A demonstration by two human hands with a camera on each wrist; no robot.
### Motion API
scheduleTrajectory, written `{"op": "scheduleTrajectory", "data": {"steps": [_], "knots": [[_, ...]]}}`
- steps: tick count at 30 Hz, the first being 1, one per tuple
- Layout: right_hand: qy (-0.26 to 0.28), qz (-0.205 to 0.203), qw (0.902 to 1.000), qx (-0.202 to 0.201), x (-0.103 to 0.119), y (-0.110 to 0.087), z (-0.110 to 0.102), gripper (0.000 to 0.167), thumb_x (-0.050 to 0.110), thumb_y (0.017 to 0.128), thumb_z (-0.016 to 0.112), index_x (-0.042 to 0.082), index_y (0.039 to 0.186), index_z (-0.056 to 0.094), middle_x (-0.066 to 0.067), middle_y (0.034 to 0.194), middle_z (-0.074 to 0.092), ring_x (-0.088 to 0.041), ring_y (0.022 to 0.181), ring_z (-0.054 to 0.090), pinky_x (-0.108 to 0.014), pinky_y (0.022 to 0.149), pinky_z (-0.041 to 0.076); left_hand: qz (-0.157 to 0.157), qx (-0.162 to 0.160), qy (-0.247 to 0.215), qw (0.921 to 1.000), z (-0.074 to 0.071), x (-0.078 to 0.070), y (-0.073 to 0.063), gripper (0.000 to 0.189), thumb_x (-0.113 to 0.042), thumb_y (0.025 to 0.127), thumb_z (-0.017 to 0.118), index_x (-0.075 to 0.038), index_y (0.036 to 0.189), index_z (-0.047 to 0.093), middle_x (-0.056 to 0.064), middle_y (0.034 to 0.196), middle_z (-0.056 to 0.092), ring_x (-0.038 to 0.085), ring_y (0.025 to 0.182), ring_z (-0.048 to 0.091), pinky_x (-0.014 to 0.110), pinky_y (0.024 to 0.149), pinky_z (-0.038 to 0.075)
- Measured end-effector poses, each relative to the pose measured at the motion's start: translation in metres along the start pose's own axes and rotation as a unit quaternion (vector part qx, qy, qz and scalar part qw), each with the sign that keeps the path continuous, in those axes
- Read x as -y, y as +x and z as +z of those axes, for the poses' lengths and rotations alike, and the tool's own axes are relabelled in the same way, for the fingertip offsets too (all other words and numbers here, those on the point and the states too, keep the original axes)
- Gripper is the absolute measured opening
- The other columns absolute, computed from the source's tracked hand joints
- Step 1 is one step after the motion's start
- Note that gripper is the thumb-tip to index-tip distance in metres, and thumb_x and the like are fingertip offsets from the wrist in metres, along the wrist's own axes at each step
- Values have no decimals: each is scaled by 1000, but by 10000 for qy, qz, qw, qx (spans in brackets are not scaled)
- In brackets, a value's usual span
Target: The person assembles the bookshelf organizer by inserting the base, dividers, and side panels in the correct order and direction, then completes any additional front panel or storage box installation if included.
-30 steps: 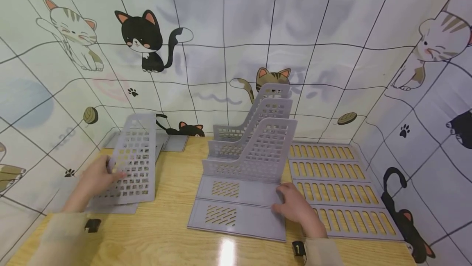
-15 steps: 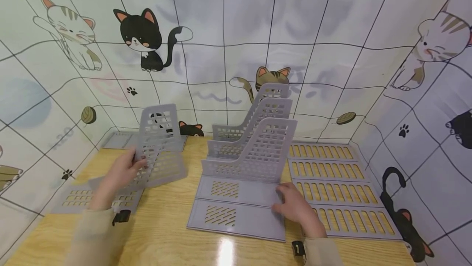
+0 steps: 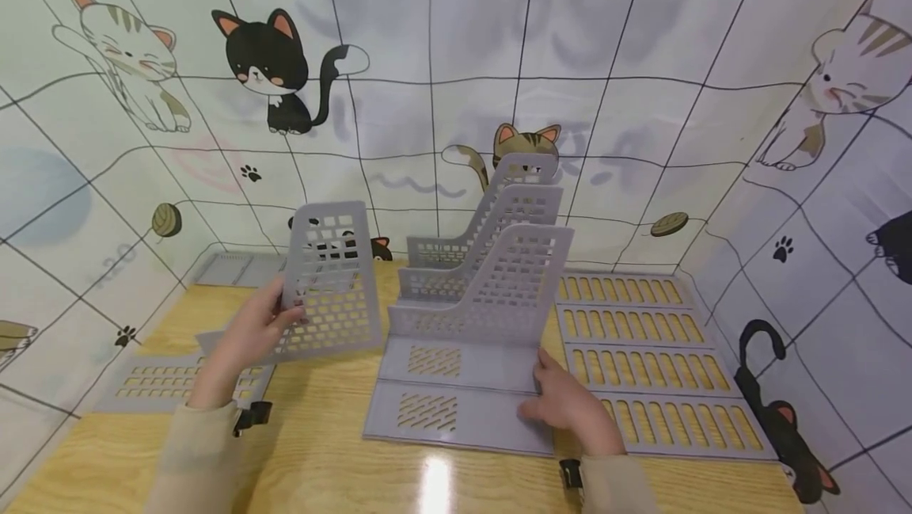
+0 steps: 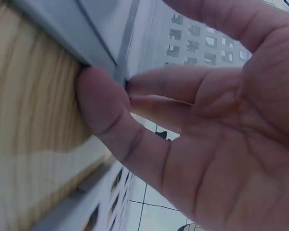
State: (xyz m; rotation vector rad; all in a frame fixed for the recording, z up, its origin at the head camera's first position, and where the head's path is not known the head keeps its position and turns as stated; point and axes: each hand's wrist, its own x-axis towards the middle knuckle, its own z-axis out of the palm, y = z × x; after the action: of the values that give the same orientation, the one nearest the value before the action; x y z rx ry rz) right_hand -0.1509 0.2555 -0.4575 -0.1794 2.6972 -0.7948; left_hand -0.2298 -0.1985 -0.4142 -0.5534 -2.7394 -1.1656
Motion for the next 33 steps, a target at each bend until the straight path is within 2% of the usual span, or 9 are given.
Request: {"op": "scheduleTrajectory", "data": {"steps": [8, 10, 13, 18, 25, 33], "knots": [[-65, -25, 9998, -182, 1, 6, 3, 83, 21, 91, 76, -27, 143, 33, -42, 160, 17, -61, 144, 24, -67, 116, 27, 332, 97, -390, 9986, 2, 4, -2, 14, 6, 100, 59, 1, 112, 54, 10, 91, 65, 28, 89, 74, 38, 76, 61], [-79, -13, 9997, -217, 1, 8, 3, 81, 23, 94, 73, -27, 144, 32, -42, 160, 16, -61, 144, 24, -67, 116, 27, 399, 149, -438, 9981, 2, 4, -1, 15, 6, 100, 60, -1, 112, 54, 9, 91, 65, 26, 88, 74, 38, 76, 61], [-82, 37, 9996, -267, 0, 11, 4, 79, 24, 96, 69, -26, 145, 32, -40, 161, 15, -60, 145, 23, -67, 117, 26, 457, 215, -454, 9977, 3, 3, -1, 13, 5, 99, 62, -4, 105, 54, 8, 91, 68, 24, 87, 73, 37, 76, 60], [-54, -11, 9995, -324, -6, 12, 6, 76, 24, 97, 68, -25, 144, 35, -39, 161, 19, -60, 145, 25, -67, 116, 28, 454, 325, -301, 9980, 3, 2, -3, 23, 3, 98, 64, -9, 89, 47, 5, 91, 70, 20, 86, 73, 31, 72, 56], [-34, -156, 9993, -342, -11, 11, 5, 75, 25, 97, 68, -24, 144, 37, -39, 160, 22, -60, 143, 28, -67, 114, 31, 366, 470, -178, 9981, 5, 6, -5, 27, 2, 98, 64, -10, 87, 43, 3, 91, 70, 20, 89, 73, 29, 65, 46], [-50, -190, 9992, -339, -10, 11, 3, 75, 25, 97, 69, -24, 145, 36, -40, 160, 22, -60, 143, 29, -67, 113, 32, 257, 535, -304, 9978, 3, 10, -5, 21, 5, 98, 62, -8, 91, 49, 6, 91, 70, 22, 88, 73, 33, 70, 54]]}}
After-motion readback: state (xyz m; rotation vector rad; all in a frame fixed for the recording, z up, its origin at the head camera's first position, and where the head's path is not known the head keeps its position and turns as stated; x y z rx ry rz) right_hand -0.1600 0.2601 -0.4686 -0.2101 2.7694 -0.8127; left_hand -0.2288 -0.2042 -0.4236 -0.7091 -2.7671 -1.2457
